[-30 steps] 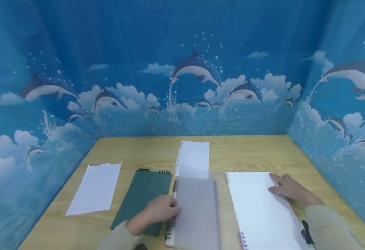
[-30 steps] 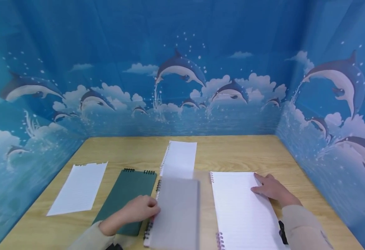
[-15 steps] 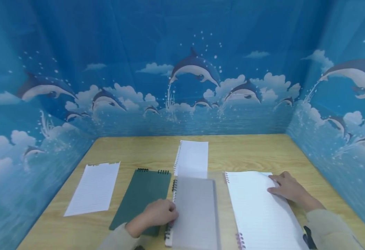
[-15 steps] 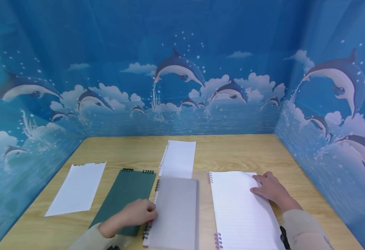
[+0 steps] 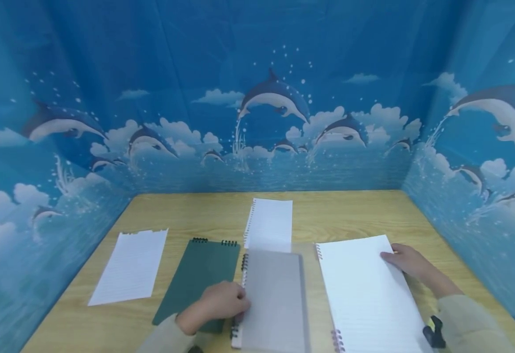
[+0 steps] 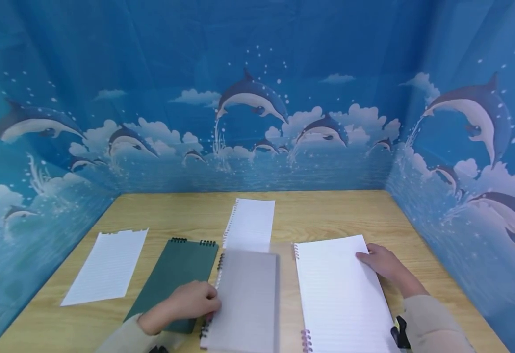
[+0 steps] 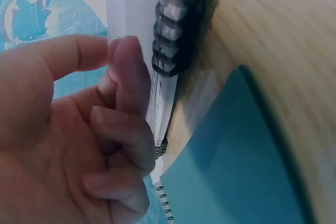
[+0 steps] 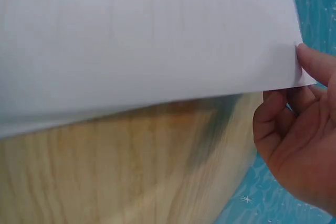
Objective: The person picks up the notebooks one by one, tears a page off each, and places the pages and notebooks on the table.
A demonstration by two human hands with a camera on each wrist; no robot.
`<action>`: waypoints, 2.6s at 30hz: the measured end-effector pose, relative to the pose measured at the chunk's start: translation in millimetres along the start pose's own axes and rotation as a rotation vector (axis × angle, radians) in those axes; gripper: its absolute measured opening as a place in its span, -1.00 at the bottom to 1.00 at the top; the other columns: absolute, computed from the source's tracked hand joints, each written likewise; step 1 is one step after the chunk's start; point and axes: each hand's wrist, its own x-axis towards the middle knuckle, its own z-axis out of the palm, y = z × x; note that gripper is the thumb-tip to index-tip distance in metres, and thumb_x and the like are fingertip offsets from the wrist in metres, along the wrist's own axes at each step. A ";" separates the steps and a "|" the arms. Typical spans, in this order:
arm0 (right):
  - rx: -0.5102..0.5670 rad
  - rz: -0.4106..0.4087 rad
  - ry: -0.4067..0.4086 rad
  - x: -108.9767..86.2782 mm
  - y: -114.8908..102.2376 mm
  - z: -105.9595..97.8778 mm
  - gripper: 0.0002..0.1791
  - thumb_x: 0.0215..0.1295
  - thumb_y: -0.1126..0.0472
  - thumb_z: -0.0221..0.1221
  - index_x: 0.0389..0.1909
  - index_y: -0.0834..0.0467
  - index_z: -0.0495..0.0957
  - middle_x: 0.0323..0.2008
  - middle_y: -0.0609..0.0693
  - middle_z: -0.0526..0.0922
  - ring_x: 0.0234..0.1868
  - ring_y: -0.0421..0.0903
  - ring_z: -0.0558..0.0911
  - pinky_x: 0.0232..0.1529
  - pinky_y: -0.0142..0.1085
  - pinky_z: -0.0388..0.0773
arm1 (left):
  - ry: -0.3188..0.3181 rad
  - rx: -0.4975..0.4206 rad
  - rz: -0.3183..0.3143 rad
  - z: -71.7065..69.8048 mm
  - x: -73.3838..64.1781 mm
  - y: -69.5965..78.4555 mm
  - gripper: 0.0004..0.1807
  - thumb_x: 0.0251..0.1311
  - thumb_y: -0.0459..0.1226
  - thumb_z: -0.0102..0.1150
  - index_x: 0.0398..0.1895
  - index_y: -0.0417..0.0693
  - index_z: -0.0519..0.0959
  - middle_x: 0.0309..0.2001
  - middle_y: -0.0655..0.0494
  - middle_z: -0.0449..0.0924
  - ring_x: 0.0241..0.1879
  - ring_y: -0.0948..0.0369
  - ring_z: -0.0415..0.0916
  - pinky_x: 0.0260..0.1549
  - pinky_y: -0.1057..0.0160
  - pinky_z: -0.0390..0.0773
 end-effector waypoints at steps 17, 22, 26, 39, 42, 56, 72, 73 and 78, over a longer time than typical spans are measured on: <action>0.003 -0.085 0.032 -3.8 -6.8 1.8 -0.38 0.40 -0.03 -0.11 0.16 0.47 0.28 0.12 0.46 0.37 0.11 0.37 0.38 0.01 0.08 0.42 | 0.052 0.519 0.341 32.5 61.0 99.8 0.17 -0.15 0.41 0.06 0.43 -0.06 -0.04 0.45 -0.06 -0.09 0.44 0.05 -0.13 0.37 0.08 0.02; 0.014 -0.073 0.021 -2.6 -18.1 2.1 -0.39 0.39 0.01 -0.10 0.17 0.48 0.26 0.14 0.47 0.34 0.14 0.38 0.35 0.04 0.09 0.40 | 0.028 0.557 0.268 43.4 85.5 108.0 0.35 -0.32 0.46 0.13 0.44 -0.14 -0.15 0.47 -0.08 -0.24 0.46 0.08 -0.27 0.39 0.17 -0.05; 0.001 -0.029 0.017 0.6 -20.4 0.1 -0.37 0.39 0.02 -0.12 0.19 0.51 0.21 0.16 0.49 0.30 0.15 0.40 0.32 0.07 0.12 0.37 | -0.004 0.566 0.216 44.4 94.3 109.4 0.37 -0.36 0.46 0.15 0.44 -0.12 -0.15 0.47 -0.05 -0.25 0.46 0.11 -0.29 0.40 0.22 -0.09; 0.024 0.111 -0.009 4.9 -12.0 -2.3 -0.06 0.34 -0.30 -0.34 0.27 0.53 0.03 0.21 0.53 0.17 0.18 0.43 0.27 0.10 0.13 0.35 | -0.017 0.633 0.189 45.1 101.7 116.2 0.37 -0.43 0.53 0.08 0.45 0.02 -0.12 0.48 0.11 -0.20 0.46 0.21 -0.24 0.38 0.23 -0.01; 0.008 0.087 0.022 4.5 -12.3 -1.7 -0.15 0.38 -0.24 -0.34 0.26 0.49 0.09 0.19 0.51 0.23 0.16 0.41 0.32 0.07 0.12 0.39 | -0.015 0.631 0.185 45.9 102.5 117.3 0.37 -0.44 0.53 0.09 0.45 0.02 -0.12 0.47 0.11 -0.19 0.46 0.22 -0.23 0.37 0.23 0.00; 0.079 0.100 -0.059 0.8 -5.2 7.7 -0.33 0.39 -0.03 -0.17 0.19 0.53 0.19 0.08 0.48 0.37 0.07 0.37 0.42 0.07 0.15 0.36 | 0.003 0.638 0.177 45.6 101.5 117.6 0.39 -0.48 0.54 0.09 0.45 0.00 -0.11 0.47 0.11 -0.17 0.45 0.20 -0.20 0.36 0.22 0.04; 0.120 0.072 -0.082 -10.9 0.9 9.5 -0.34 0.40 -0.03 -0.15 0.14 0.55 0.23 -0.05 0.39 0.50 -0.10 0.13 0.57 -0.06 0.03 0.48 | -0.007 0.632 0.182 43.5 100.3 118.2 0.36 -0.43 0.53 0.09 0.44 0.00 -0.10 0.47 0.10 -0.17 0.45 0.19 -0.20 0.37 0.20 0.03; 0.136 0.070 -0.089 -11.3 1.3 9.3 -0.34 0.40 -0.02 -0.16 0.15 0.55 0.23 -0.07 0.37 0.51 -0.12 0.11 0.58 -0.07 0.01 0.50 | -0.004 0.632 0.184 43.5 100.5 118.1 0.36 -0.43 0.53 0.09 0.44 0.00 -0.10 0.47 0.10 -0.17 0.45 0.19 -0.20 0.37 0.20 0.03; 0.193 0.073 -0.116 -13.4 5.9 9.2 -0.34 0.42 -0.02 -0.18 0.18 0.54 0.19 -0.11 0.29 0.57 -0.19 0.01 0.62 -0.13 -0.08 0.56 | -0.006 0.626 0.197 43.9 101.0 117.2 0.38 -0.43 0.53 0.08 0.45 -0.01 -0.12 0.47 0.08 -0.19 0.46 0.19 -0.21 0.37 0.19 0.02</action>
